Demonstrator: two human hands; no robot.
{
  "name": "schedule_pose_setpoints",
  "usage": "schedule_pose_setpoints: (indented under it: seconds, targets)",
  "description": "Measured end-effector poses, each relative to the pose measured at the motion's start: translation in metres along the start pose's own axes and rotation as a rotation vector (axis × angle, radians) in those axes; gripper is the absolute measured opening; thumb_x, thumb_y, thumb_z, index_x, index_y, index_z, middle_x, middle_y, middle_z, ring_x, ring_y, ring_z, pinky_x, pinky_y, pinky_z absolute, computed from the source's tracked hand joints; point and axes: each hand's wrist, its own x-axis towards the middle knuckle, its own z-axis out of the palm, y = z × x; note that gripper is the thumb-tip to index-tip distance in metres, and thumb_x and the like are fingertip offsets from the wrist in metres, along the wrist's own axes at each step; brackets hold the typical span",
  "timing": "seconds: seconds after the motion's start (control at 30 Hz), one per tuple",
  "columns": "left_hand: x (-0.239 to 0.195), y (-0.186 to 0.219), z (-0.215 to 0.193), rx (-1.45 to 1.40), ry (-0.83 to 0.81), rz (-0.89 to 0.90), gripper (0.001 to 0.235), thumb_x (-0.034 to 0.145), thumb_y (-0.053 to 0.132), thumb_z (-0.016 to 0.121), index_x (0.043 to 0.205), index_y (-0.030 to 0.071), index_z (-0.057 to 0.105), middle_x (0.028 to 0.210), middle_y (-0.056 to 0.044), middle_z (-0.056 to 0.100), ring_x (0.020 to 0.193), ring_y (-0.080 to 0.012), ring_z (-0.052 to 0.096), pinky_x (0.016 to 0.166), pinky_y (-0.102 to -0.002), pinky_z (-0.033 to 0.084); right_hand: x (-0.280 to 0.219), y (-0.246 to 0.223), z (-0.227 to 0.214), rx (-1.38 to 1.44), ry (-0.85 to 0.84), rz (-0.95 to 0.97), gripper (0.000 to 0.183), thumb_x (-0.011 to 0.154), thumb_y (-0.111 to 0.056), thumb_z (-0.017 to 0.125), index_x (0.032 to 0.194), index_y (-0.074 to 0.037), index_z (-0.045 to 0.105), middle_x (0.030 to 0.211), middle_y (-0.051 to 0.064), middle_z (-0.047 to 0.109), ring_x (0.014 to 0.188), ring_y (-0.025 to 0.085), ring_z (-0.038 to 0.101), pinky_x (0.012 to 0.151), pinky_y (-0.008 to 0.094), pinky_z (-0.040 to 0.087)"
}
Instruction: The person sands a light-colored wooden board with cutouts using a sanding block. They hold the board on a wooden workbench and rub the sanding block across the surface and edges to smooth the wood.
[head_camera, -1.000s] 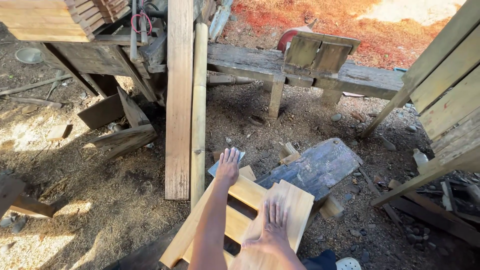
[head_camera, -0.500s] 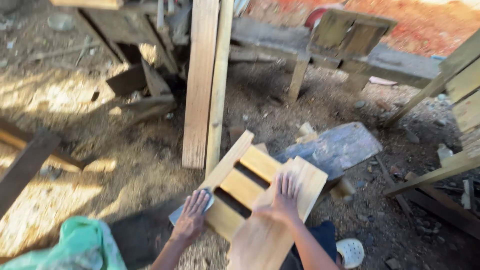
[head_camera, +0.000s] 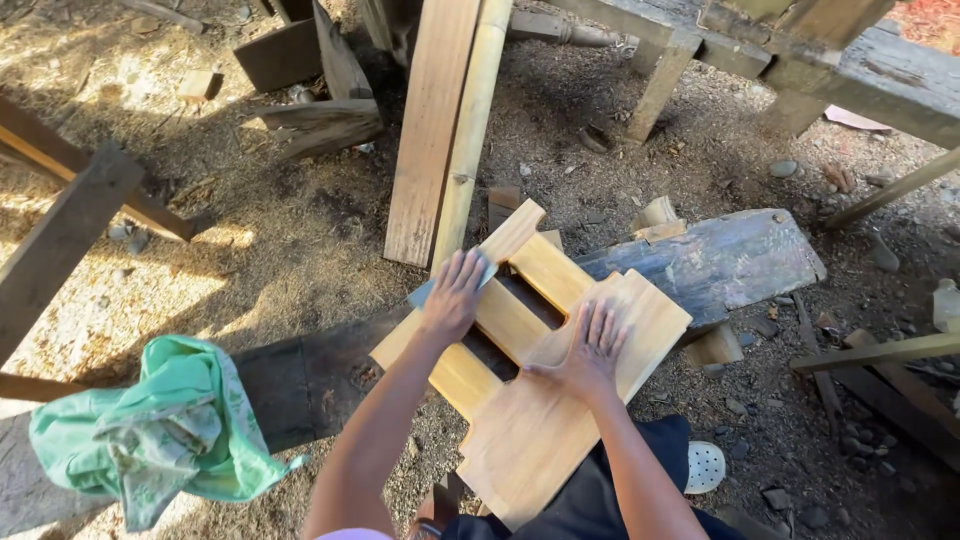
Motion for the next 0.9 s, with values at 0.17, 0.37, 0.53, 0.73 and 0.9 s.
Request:
schedule_pose_setpoints:
  seconds: [0.17,0.37,0.53,0.73,0.9]
  targets:
    - [0.133,0.02,0.075,0.032,0.023,0.01,0.057,0.102,0.022,0.046,0.157,0.008,0.036,0.168,-0.014,0.029,0.156,-0.0377,0.022,0.128,-0.051,0.017,0.006,0.006,0.011,0.043,-0.021,-0.015,0.165,0.05,-0.09,0.075,0.162,-0.005,-0.012,0.167,0.025,-0.018,0.154,0.042,-0.022,0.119,0.059,-0.016]
    - [0.187,0.027,0.107,0.055,0.03,-0.048,0.058,0.103,0.03,0.046,0.156,0.008,0.037,0.166,-0.014,0.031,0.155,-0.0371,0.024,0.127,-0.05,0.019,0.01,0.004,0.009,0.037,0.002,-0.027,0.167,0.047,-0.091,0.076,0.16,-0.005,-0.012,0.168,0.023,-0.017,0.154,0.039,-0.02,0.12,0.058,-0.017]
    - [0.072,0.01,0.048,-0.074,0.08,0.019,0.058,0.101,0.02,0.049,0.156,0.007,0.038,0.166,-0.014,0.032,0.156,-0.0364,0.024,0.129,-0.051,0.018,0.008,0.003,0.014,-0.037,-0.049,0.003,0.167,0.048,-0.092,0.075,0.16,-0.005,-0.012,0.168,0.023,-0.018,0.155,0.039,-0.021,0.12,0.058,-0.016]
    - [-0.121,-0.017,-0.069,-0.056,-0.048,-0.129,0.064,0.094,0.007,0.05,0.156,0.009,0.037,0.167,-0.011,0.029,0.156,-0.0335,0.021,0.127,-0.049,0.016,0.003,0.007,0.007,0.076,0.062,-0.053,0.166,0.048,-0.09,0.075,0.159,-0.004,-0.013,0.167,0.024,-0.018,0.154,0.038,-0.021,0.119,0.059,-0.016]
    - [-0.188,-0.031,-0.09,-0.041,-0.124,-0.172,0.058,0.1,0.016,0.049,0.156,0.01,0.035,0.167,-0.01,0.027,0.157,-0.029,0.018,0.128,-0.046,0.015,0.01,0.005,0.005,0.025,-0.004,-0.057,0.169,0.047,-0.09,0.076,0.16,-0.004,-0.015,0.167,0.024,-0.019,0.154,0.038,-0.022,0.12,0.058,-0.017]
